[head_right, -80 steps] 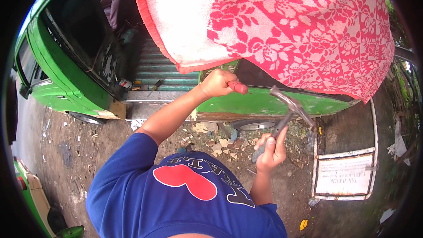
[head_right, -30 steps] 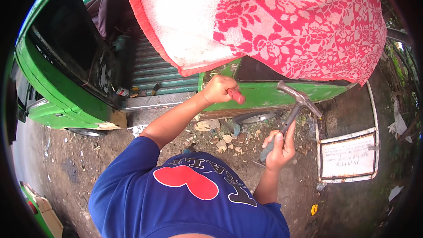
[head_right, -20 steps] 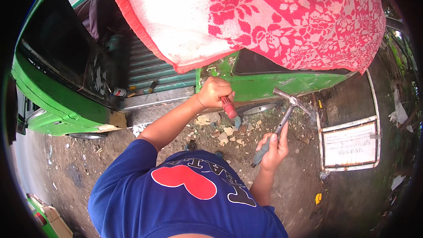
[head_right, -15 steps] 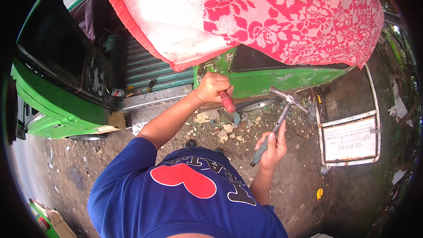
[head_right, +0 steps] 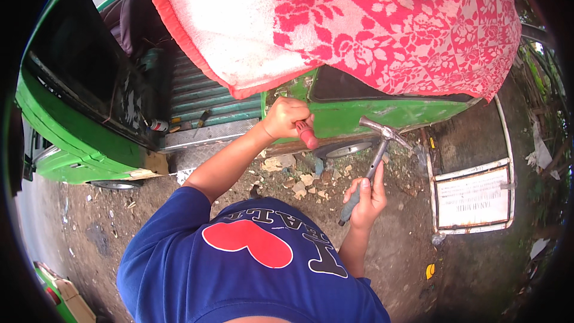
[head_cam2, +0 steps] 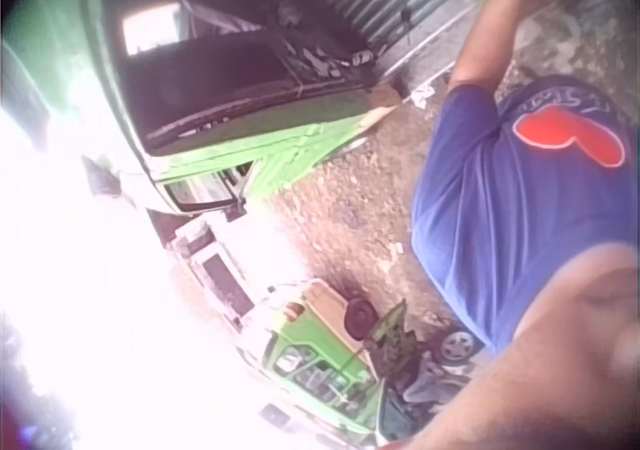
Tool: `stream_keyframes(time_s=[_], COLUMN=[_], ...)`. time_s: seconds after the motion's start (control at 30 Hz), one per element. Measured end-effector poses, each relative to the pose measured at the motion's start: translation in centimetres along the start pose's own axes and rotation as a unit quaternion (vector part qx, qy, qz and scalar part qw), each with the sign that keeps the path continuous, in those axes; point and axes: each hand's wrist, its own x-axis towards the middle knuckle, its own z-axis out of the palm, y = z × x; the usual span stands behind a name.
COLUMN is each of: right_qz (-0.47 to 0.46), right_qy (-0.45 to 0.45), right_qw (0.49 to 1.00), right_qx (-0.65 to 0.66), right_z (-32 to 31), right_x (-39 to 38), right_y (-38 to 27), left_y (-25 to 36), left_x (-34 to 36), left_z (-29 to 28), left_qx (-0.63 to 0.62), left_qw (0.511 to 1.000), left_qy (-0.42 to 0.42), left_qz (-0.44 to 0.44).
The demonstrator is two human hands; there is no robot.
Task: The person uses a hammer to repeatedly strike a metal rod held against the side of a green vehicle. The action is continuous and repetitive, focusing on a specific spot on the vehicle's body.
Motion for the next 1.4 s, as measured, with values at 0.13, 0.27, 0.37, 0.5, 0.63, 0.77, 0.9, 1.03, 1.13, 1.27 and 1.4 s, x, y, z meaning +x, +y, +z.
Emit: stream_keyframes(time_s=[0.13, 0.27, 0.37, 0.5, 0.63, 0.77, 0.9, 1.03, 1.13, 1.27, 1.4], right_qz=[-0.017, -0.135, -0.234, -0.156, -0.229, -0.168, -0.171, -0.201, -0.155, -0.112, -0.089], right_qy=[-0.024, -0.043, -0.143, -0.133, -0.077, -0.165, -0.061, -0.057, -0.051, -0.053, -0.058], right_qw=[0.999, 0.989, 0.945, 0.967, 0.970, 0.939, 0.982, 0.978, 0.986, 0.992, 0.994], right_qx=[-0.019, -0.044, -0.181, -0.150, -0.014, -0.253, -0.043, -0.015, -0.030, -0.024, -0.036], right_z=[-0.1, 0.1, 0.2, -0.4, 0.5, 0.4, -0.2, -0.6, -0.8, -0.9, -0.8], right_x=[0.4, 0.5, 0.4, 0.5, 0.1, 1.7, 0.8, 1.3, 1.3, 1.2, 1.1], right_y=[-0.3, -1.4, -2.4, -1.8, -3.6, -3.2, -3.2, -4.3, -3.7, -2.5, -2.1], left_y=[-0.3, -0.5, -0.6, -0.4, -0.8, -0.7, -0.6, -0.6, -0.5, -0.7, -0.9], left_x=[0.6, 1.2, 1.3, 1.4, 1.5, 2.0, 1.1, 1.4, 1.3, 1.1, 1.7], left_z=[0.6, 0.4, 0.6, 0.4, 0.9, 0.5, 1.0, 0.7, 1.0, 1.1, 0.8], left_qx=[0.010, 0.003, -0.018, -0.026, -0.041, 0.006, -0.011, -0.015, -0.016, -0.005, -0.008], left_qw=[0.999, 0.999, 0.999, 0.997, 0.996, 0.997, 0.996, 0.998, 0.998, 0.998, 0.996], left_qy=[-0.004, 0.012, 0.034, 0.043, 0.055, 0.042, 0.018, -0.002, -0.007, -0.007, -0.009], left_qz=[-0.031, -0.046, -0.036, -0.054, -0.052, -0.064, -0.083, -0.060, -0.060, -0.067, -0.089])
